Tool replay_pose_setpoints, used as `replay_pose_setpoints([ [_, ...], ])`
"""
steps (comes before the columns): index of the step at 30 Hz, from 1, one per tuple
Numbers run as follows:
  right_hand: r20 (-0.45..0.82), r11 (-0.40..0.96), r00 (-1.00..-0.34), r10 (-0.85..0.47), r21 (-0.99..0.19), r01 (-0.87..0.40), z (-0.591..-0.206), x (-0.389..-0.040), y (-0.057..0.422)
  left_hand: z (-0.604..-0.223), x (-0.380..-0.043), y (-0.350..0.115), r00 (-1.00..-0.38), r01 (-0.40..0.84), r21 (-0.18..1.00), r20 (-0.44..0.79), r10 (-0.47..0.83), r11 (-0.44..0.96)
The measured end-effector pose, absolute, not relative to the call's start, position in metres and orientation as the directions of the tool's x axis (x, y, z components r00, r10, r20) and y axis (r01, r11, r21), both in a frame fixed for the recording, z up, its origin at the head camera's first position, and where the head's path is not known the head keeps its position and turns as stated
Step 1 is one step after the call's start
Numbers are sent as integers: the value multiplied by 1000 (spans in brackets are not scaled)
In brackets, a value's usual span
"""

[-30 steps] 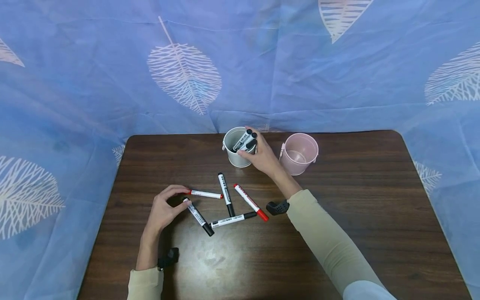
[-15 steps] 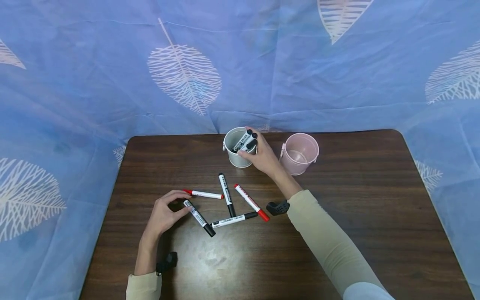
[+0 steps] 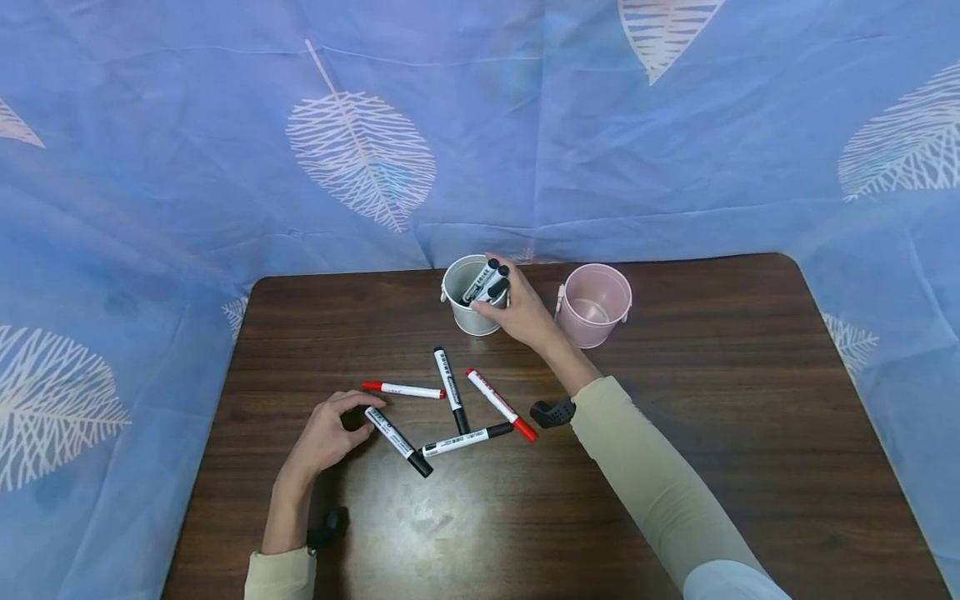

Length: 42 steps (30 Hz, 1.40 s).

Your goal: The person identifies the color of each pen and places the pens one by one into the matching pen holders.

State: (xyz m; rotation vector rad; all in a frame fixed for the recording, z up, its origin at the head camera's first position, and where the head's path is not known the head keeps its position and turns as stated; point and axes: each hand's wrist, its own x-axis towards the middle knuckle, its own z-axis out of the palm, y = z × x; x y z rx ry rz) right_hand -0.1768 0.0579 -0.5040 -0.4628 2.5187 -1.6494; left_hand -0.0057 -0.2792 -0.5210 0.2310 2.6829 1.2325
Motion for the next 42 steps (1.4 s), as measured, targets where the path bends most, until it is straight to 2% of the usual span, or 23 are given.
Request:
replay_pose_setpoints([
  [11, 88, 380, -945, -316, -901, -211, -503, -177, 58, -521, -4, -280, -954, 117, 727, -107, 280, 677],
  [27, 68, 421, -947, -313, -884, -202, -501, -177, 58, -521, -6, -277, -950, 68, 720, -165, 266, 690],
  [42, 59, 410, -950, -305, -892, -187, -500, -177, 60, -515, -1, -288, -942, -43, 877, -195, 274, 478],
])
